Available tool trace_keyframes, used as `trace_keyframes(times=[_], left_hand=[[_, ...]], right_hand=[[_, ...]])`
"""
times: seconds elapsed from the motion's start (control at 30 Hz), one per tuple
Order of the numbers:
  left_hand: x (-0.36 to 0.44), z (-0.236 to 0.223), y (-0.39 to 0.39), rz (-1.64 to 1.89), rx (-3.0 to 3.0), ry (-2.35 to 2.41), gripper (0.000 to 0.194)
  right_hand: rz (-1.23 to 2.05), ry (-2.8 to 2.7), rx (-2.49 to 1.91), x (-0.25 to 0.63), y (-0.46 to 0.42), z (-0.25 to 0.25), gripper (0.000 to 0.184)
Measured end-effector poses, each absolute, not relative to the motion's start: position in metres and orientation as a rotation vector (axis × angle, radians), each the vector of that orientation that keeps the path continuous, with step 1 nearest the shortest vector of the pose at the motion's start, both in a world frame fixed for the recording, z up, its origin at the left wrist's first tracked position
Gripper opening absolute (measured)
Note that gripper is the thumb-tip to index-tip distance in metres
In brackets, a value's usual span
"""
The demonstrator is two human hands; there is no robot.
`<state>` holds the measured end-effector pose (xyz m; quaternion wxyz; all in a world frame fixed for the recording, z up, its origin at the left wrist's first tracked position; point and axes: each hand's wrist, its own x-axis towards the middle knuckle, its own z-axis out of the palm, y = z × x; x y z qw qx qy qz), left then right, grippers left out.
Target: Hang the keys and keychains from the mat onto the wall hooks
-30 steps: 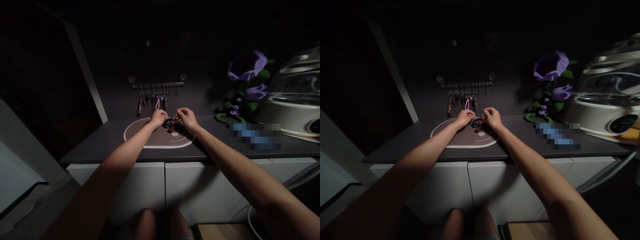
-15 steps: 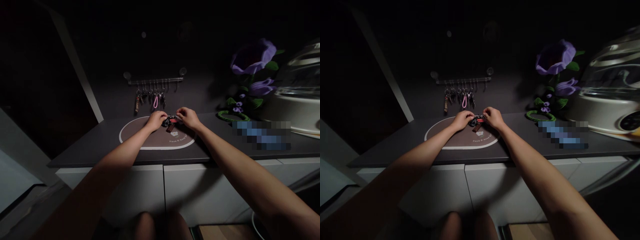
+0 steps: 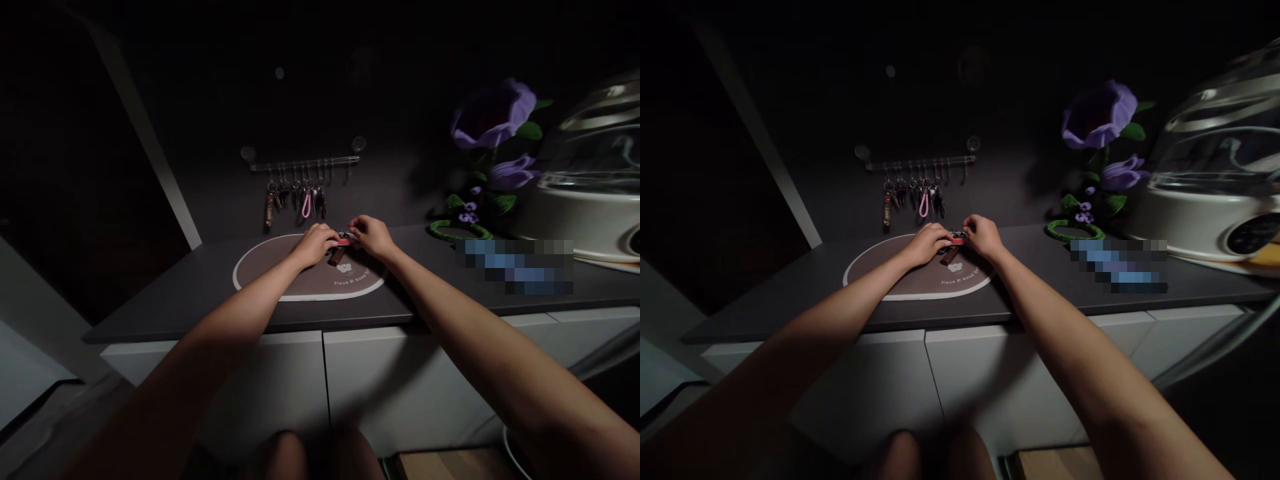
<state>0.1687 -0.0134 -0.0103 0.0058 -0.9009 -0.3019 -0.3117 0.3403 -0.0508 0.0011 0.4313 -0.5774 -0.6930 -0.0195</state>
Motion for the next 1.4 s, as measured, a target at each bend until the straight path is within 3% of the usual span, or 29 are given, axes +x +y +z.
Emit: trace_keyframes(times=[1.03,1.4], left_hand=[[0.154,-0.001,-0.014,-1.06,-2.761,-1.135,0.011],[0.146,0.003,-0.01,-1.095,-2.764,-1.156,0.01]], right_hand=[[0.065,-1.715,-1.487,0.334,-0.053,0.002,0.014],[-0.035,-1.833,-1.481,0.334,-0.048,-0.004,0.017]])
